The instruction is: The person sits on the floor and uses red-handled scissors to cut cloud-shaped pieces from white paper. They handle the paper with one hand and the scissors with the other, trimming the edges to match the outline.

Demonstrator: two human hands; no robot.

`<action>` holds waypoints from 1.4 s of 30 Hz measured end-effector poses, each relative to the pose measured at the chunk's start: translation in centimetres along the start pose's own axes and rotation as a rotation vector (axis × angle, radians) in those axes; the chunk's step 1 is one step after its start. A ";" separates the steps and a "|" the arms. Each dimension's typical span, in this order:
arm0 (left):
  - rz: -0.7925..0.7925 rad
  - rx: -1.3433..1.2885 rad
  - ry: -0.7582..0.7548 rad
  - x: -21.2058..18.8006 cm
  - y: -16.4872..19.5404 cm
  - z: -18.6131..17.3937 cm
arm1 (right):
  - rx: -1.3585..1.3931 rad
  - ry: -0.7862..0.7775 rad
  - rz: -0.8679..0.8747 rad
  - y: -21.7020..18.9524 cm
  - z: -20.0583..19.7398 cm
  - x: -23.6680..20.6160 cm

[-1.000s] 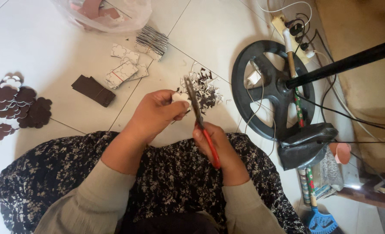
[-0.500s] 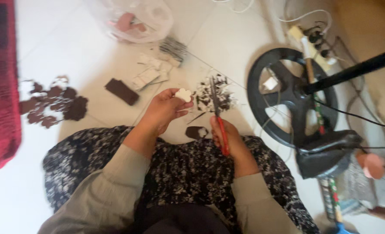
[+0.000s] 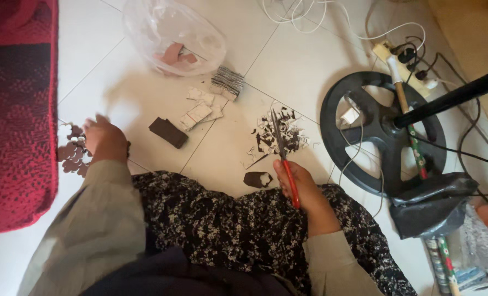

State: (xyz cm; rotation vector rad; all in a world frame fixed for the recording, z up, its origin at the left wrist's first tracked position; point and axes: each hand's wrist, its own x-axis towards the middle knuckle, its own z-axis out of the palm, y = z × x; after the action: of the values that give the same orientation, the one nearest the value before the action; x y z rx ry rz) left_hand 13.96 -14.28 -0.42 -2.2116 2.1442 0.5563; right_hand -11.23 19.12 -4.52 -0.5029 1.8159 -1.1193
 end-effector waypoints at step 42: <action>0.921 0.109 -0.363 -17.6 11.8 10.7 | -0.308 0.247 0.099 0.0 -2.8 2.0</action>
State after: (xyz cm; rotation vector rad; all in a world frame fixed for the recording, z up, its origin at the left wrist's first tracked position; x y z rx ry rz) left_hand -0.03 4.63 -3.09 -0.8568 2.7536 0.7348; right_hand -14.59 19.03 -5.07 -0.4613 2.2221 -0.8671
